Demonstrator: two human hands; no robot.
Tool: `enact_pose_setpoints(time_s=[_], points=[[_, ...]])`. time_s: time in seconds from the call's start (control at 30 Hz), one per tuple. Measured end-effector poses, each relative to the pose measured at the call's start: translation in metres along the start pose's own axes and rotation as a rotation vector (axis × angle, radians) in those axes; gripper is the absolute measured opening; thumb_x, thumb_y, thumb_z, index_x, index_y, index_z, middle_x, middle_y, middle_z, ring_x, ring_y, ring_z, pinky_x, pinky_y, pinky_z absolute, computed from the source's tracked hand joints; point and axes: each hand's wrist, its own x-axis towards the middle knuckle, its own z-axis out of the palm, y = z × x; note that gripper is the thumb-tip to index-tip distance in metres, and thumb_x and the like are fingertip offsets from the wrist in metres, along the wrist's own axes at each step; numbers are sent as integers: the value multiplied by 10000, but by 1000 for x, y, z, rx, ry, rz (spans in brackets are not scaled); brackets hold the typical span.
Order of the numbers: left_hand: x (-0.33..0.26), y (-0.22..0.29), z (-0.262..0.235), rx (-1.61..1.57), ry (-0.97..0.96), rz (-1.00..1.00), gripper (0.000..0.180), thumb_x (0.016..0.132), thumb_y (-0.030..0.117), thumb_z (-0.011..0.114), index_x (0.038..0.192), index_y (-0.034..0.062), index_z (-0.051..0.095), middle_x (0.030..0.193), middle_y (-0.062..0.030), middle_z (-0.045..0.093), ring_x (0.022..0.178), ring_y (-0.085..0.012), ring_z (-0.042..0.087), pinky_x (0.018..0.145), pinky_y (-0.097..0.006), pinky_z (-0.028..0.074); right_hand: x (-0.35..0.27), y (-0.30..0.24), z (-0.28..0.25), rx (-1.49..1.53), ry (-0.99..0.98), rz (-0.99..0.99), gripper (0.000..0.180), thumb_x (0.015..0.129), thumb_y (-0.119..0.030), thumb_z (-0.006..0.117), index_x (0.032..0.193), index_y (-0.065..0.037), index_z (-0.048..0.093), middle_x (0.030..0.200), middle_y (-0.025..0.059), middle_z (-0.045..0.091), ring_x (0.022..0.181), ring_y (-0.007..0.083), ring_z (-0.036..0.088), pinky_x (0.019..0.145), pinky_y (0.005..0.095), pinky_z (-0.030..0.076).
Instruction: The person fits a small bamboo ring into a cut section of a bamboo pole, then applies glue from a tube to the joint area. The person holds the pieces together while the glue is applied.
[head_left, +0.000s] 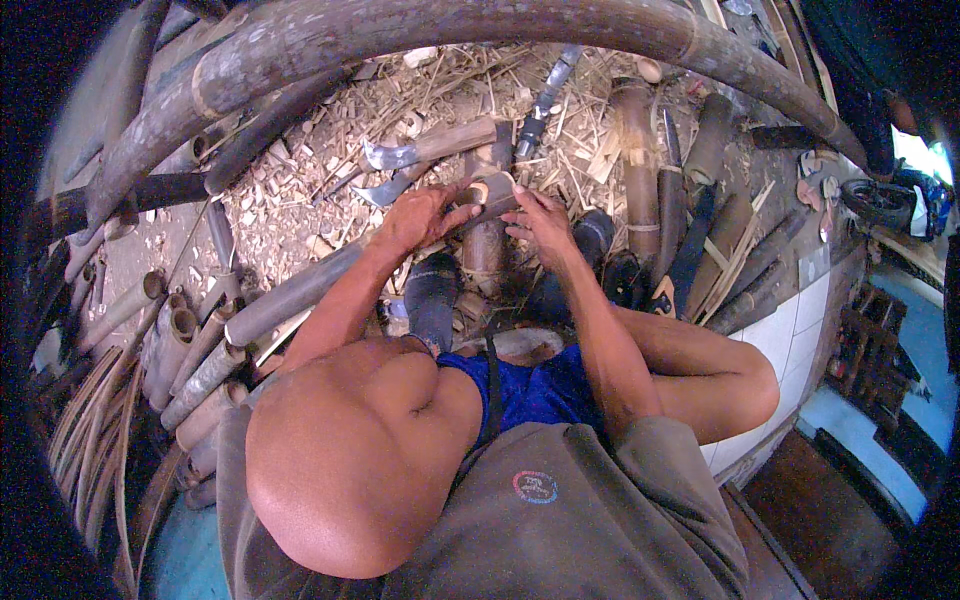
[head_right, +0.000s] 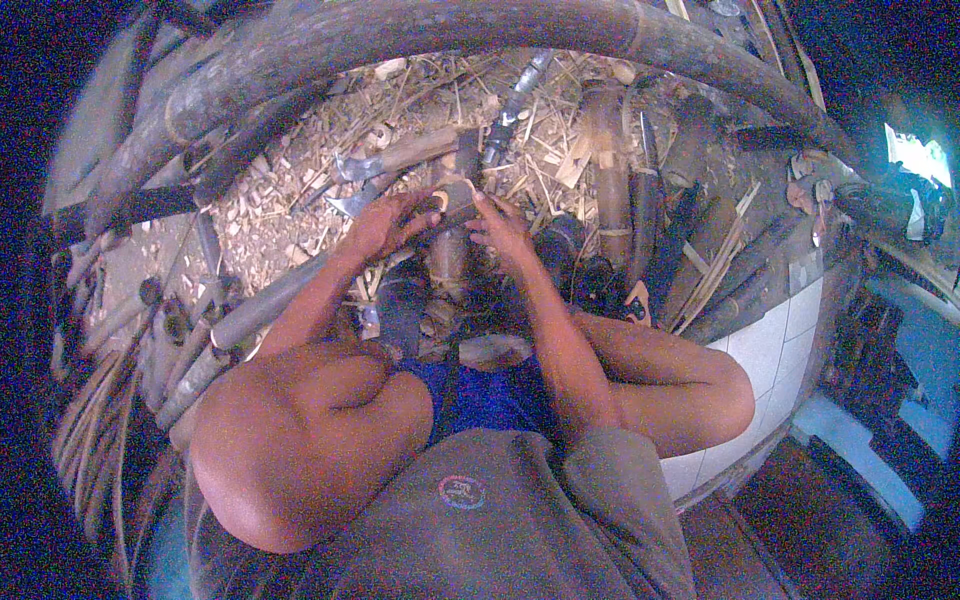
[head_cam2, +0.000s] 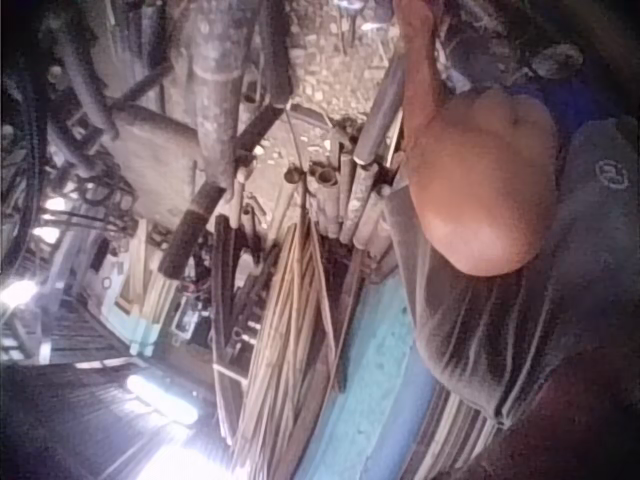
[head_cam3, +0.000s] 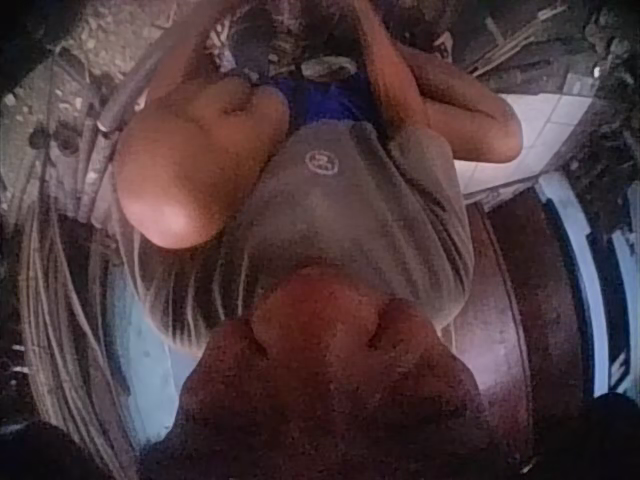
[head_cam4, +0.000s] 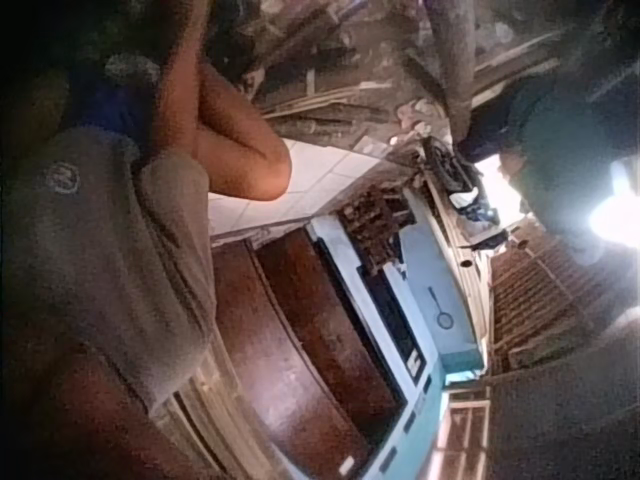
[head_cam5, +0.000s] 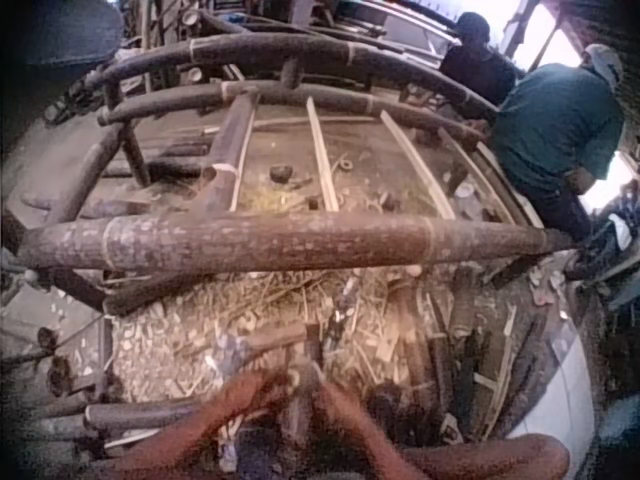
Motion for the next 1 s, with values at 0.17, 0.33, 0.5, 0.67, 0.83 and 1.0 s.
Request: enact_pose_setpoints(time_s=[0.17,0.33,0.5,0.67,0.83,1.0], points=[[1,2,-3,-31,-16,-11,611,982,534,555,1399,89,571,1263,-232,658,1172,-393,634,1033,-464,478,0,-2,3,7,21,25,517,934,-456,699,1248,-56,608,1136,62,665,936,216,677,819,391,561],[3,-2,-4,-7,-38,-12,617,988,530,545,1403,73,565,1260,-234,659,1173,-396,632,1027,-465,480,0,-3,5,31,14,27,557,921,-476,708,1268,-54,598,1150,65,662,939,220,676,835,405,549],[4,-7,-4,-53,-27,51,660,967,543,563,1403,48,553,1277,-220,656,1181,-398,629,1030,-459,482,-3,-6,6,46,17,31,582,911,-465,724,1293,-47,588,1221,78,632,932,229,677,846,416,549],[10,-25,2,-71,-78,97,759,873,537,664,1425,37,520,1305,-205,648,1193,-392,628,1026,-459,489,-1,-5,7,58,28,30,595,905,-443,736,1314,-40,580,1283,93,591,929,236,677,847,424,553],[9,-32,6,-38,-24,158,826,778,463,754,1457,72,492,1293,-190,660,1174,-372,643,1001,-456,509,-1,-3,6,73,-12,19,559,918,-418,725,1300,-40,570,1217,92,618,926,230,677,843,414,555],[-4,-22,15,132,51,141,839,802,437,751,1513,137,420,1259,-203,647,1103,-376,658,912,-457,543,-4,6,0,100,-17,-25,551,937,-402,702,1302,-21,543,1136,100,632,922,230,684,811,397,568]])
